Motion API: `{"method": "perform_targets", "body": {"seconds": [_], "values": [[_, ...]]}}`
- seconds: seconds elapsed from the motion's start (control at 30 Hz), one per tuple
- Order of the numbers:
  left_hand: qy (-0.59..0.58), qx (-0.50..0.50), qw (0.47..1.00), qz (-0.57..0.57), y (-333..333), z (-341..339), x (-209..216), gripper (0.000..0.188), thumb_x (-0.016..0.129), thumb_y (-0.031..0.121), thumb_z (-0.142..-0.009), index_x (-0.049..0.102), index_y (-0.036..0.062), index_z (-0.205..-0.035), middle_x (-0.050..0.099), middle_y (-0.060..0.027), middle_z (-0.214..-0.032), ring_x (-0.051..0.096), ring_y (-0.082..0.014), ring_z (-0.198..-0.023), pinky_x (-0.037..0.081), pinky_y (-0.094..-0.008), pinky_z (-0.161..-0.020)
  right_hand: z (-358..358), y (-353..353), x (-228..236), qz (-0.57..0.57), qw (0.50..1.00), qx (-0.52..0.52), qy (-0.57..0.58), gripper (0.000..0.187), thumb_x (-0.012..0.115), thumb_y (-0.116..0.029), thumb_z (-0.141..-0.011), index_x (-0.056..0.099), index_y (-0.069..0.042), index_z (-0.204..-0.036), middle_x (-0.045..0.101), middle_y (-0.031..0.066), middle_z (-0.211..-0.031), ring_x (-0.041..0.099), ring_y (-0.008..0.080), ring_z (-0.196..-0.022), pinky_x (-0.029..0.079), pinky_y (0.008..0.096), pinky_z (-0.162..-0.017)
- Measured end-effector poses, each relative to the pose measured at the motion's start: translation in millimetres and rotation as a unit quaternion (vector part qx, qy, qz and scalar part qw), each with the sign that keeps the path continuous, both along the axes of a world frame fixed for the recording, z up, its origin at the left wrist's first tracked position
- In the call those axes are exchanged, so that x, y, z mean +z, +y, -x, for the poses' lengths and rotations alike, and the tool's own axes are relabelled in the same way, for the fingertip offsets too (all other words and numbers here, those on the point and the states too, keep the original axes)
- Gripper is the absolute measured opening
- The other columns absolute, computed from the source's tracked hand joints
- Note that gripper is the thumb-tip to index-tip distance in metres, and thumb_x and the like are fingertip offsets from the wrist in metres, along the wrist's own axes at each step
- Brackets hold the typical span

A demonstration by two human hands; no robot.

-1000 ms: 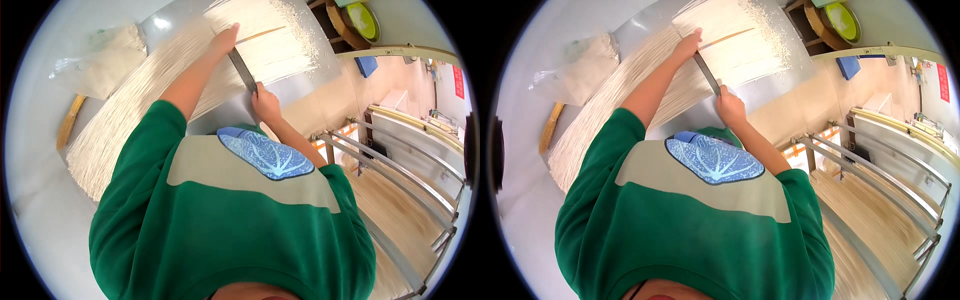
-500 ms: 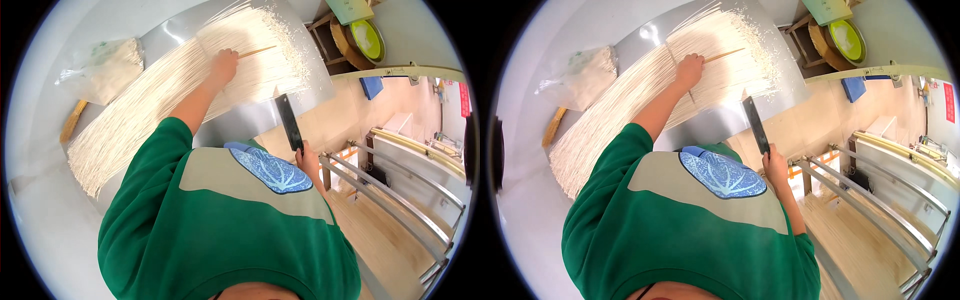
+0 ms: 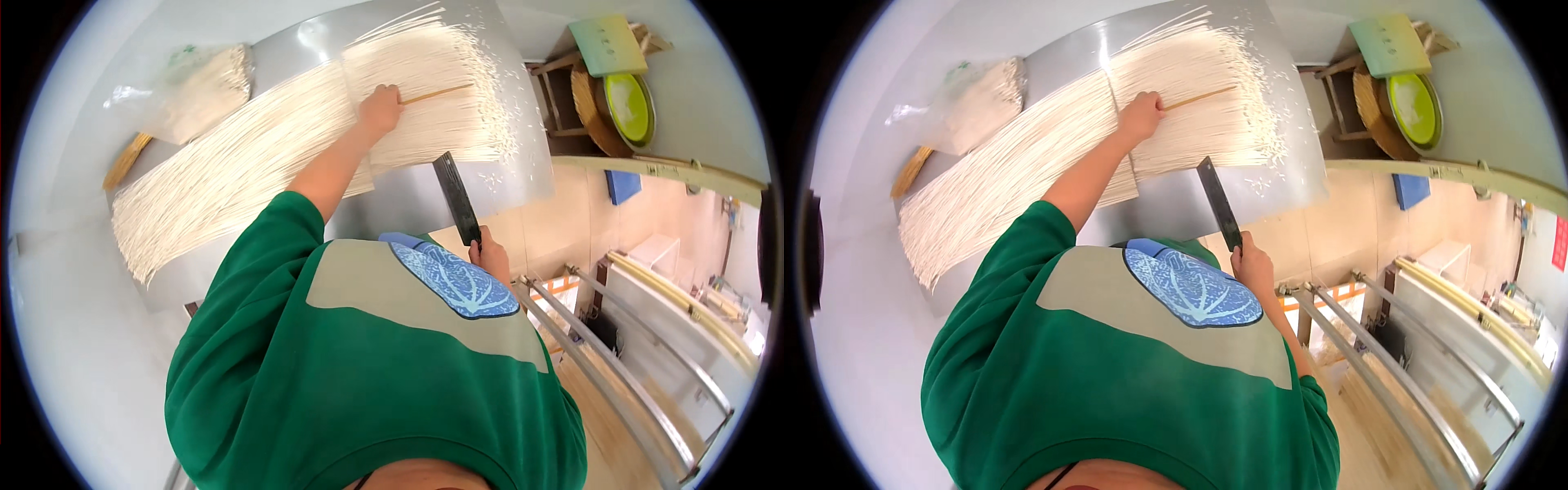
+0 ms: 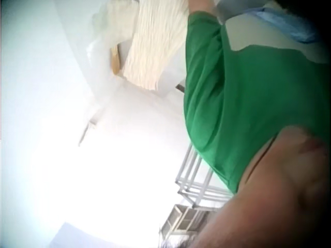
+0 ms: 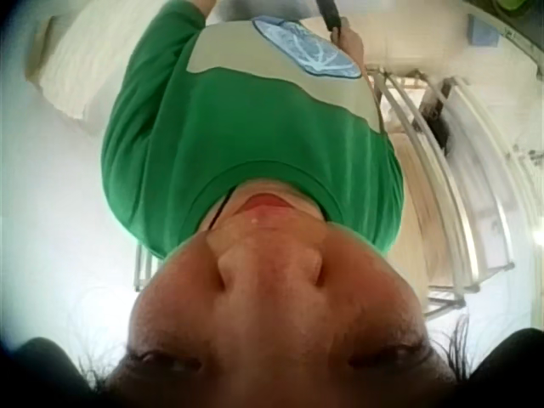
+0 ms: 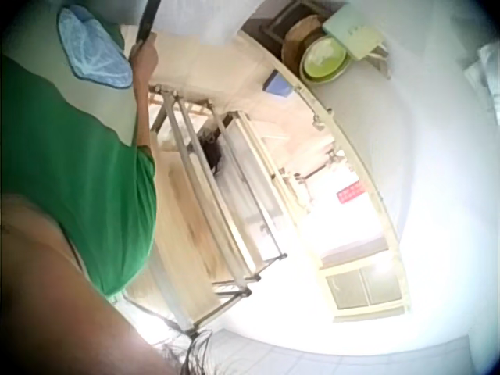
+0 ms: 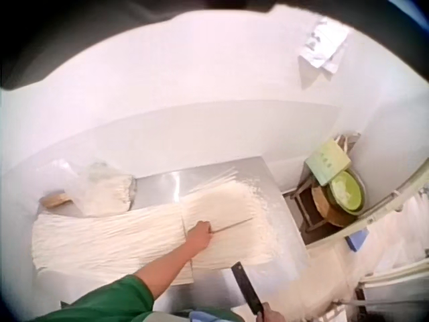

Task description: The person gathers a large bunch of long, thin noodles from a drying rack and brings them to a metal table. They then use a rectangular blade to cut the noodles into smaller sections by pressing down on them.

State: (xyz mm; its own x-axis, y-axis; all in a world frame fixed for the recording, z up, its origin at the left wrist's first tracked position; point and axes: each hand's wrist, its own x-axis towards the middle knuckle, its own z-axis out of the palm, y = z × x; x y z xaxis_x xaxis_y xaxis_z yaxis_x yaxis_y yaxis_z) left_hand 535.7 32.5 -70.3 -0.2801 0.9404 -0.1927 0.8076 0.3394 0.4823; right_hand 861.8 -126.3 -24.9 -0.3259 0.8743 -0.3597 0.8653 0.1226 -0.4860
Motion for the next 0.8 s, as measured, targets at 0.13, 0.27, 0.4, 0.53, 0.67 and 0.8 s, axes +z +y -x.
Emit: {"method": "perform_targets", "body": {"seconds": [0.13,0.27,0.4,0.53,0.67,0.8], "values": [[-0.128,0.051,0.982,-0.13,-25.9,32.5,18.7,0.013,0.065,0.018,-0.083,0.063,0.0089,-0.092,0.062,-0.011,-0.096,0.061,-0.0267,-0.09,0.047,-0.0353,-0.077,12.8,20.1,-6.5,-0.027,0.999,0.01,0.019,0.026,0.055,-0.016,-0.087,0.046,-0.005,-0.109,0.059,0.022,-0.064,0.059,0.043,-0.061,0.046,0.0514,-0.054],[0.063,0.09,0.975,-0.192,-87.7,112.7,40.6,0.009,0.057,0.01,-0.085,0.062,0.0088,-0.092,0.06,-0.0113,-0.094,0.057,-0.0322,-0.091,0.046,-0.0415,-0.077,30.3,42.1,-7.4,-0.042,0.999,0.02,0.0,0.028,0.054,-0.016,-0.088,0.046,-0.003,-0.111,0.06,0.0232,-0.067,0.059,0.0436,-0.063,0.046,0.052,-0.057],[0.18,0.119,0.967,-0.136,-152.0,161.1,47.0,0.005,0.06,0.016,-0.085,0.061,0.0125,-0.089,0.058,-0.0067,-0.087,0.057,-0.0277,-0.087,0.048,-0.04,-0.07,44.8,62.7,-8.0,-0.043,0.999,0.025,0.015,0.027,0.052,-0.016,-0.089,0.046,-0.002,-0.111,0.061,0.0235,-0.069,0.06,0.0434,-0.065,0.047,0.0525,-0.058],[0.213,0.089,0.967,-0.106,-172.8,165.5,25.1,0.005,0.06,0.016,-0.084,0.06,0.0124,-0.088,0.056,-0.0056,-0.087,0.056,-0.0272,-0.086,0.05,-0.04,-0.069,51.7,73.0,-3.0,-0.049,0.997,0.026,0.044,0.023,0.053,-0.014,-0.088,0.046,-0.002,-0.107,0.061,0.023,-0.069,0.06,0.0441,-0.065,0.046,0.0518,-0.059],[0.211,0.066,0.97,-0.104,-160.1,157.6,13.5,0.006,0.059,0.016,-0.084,0.059,0.0113,-0.087,0.056,-0.0056,-0.088,0.056,-0.0258,-0.086,0.05,-0.0391,-0.068,39.1,66.4,-1.0,-0.041,0.998,0.025,0.035,0.022,0.053,-0.013,-0.088,0.046,-0.002,-0.107,0.06,0.0226,-0.068,0.059,0.0437,-0.064,0.044,0.0508,-0.058],[0.229,0.063,0.968,-0.085,-148.8,158.7,7.0,0.007,0.059,0.017,-0.085,0.061,0.0116,-0.088,0.056,-0.0042,-0.089,0.057,-0.024,-0.089,0.05,-0.037,-0.069,26.0,56.8,7.5,-0.021,0.999,0.005,0.024,0.021,0.053,-0.013,-0.088,0.046,-0.002,-0.105,0.059,0.0224,-0.067,0.058,0.0435,-0.063,0.043,0.0505,-0.056]]}}
